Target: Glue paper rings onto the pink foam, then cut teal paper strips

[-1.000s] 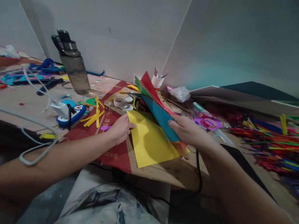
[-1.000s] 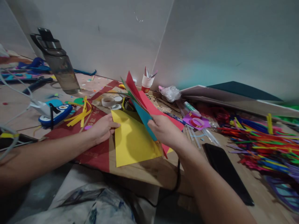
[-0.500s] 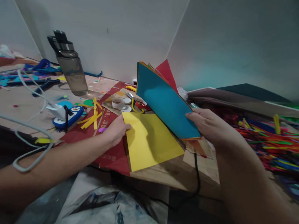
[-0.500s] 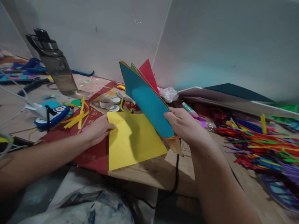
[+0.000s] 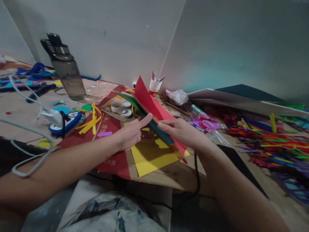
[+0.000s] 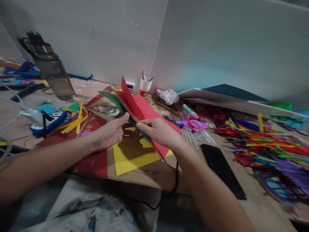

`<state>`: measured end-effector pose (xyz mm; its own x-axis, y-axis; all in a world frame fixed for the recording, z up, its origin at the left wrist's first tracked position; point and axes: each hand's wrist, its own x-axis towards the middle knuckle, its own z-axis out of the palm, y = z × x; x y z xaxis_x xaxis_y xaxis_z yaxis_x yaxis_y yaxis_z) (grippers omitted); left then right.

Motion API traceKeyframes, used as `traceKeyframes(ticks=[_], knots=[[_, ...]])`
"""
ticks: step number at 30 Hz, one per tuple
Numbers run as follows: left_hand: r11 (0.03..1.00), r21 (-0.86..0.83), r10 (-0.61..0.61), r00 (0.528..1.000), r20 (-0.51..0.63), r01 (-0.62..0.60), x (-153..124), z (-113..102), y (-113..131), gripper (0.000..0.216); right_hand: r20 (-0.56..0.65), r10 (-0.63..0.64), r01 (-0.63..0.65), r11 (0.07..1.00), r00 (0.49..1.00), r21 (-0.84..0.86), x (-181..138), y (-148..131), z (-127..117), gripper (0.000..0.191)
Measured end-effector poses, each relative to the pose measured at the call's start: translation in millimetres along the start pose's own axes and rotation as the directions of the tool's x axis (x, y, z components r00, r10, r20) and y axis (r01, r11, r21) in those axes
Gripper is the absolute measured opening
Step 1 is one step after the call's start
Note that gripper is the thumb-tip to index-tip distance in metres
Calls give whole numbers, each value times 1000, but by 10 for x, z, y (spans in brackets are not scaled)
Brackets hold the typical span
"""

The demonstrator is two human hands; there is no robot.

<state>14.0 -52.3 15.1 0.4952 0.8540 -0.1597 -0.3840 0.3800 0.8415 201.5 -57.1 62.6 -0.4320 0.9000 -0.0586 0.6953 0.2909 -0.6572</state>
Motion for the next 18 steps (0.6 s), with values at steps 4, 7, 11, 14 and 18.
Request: traceKeyframes(ticks=[4,7,11,14,18], knots=[[993,-112,24,998,-63,-31,107,15,-64,40,23,-12,13,1000,1000,-22,62,77,89,44],[990,-139,16,991,-133,-34,132,-36,-67,34,-3,-19,19,997,1000,-69,64,123,118,55],[988,-143,29,978,-204,-59,147,-93,-88,14,-56,-123,112,980,991,-167,42,138,159,53],[991,-97,58,953,-297,-91,160,-122,-146,22,-174,-155,118,972,972,-205,38,140,166,42],[990,-111,42,947,-319,-81,181,-157,-205,31,-340,-183,90,958,922,-271,44,150,81,47]])
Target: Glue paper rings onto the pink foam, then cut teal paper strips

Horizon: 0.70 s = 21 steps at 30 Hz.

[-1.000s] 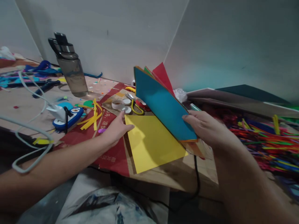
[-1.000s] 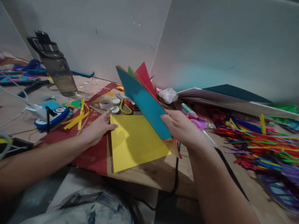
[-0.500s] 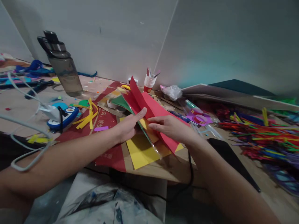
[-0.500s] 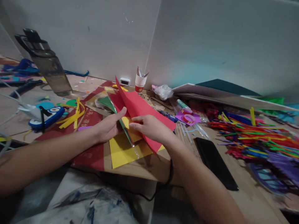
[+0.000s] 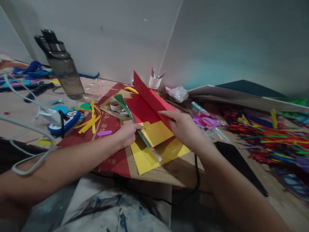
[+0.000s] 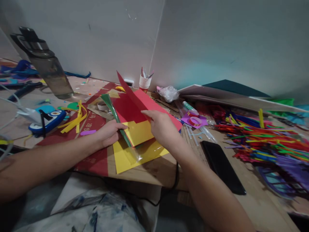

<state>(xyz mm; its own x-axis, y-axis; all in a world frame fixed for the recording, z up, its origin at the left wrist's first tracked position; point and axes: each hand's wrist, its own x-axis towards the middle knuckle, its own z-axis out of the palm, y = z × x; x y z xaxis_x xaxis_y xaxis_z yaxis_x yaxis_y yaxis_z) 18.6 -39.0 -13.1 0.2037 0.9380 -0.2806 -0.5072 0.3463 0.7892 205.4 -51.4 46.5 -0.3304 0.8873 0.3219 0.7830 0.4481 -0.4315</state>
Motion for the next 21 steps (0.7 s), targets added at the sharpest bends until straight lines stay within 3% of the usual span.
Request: traceKeyframes(ticks=[5,11,15,19,21], knots=[[1000,5,-15,1000,-7,15,16,-29,-15,29,-99,-104,92,989,990,-115,39,46,-37,57],[966,167,197,980,9,-196,-21,-23,-73,32,-12,-44,44,997,999,-63,50,-28,231,48],[859,349,322,926,196,-373,-94,49,-51,44,-7,-27,27,996,1000,84,50,-138,308,43],[833,339,256,848,465,-437,-152,128,-2,73,38,38,-43,985,999,165,61,-220,223,59],[812,385,192,824,532,-438,-138,147,22,87,48,52,-60,980,997,190,93,-218,147,52]])
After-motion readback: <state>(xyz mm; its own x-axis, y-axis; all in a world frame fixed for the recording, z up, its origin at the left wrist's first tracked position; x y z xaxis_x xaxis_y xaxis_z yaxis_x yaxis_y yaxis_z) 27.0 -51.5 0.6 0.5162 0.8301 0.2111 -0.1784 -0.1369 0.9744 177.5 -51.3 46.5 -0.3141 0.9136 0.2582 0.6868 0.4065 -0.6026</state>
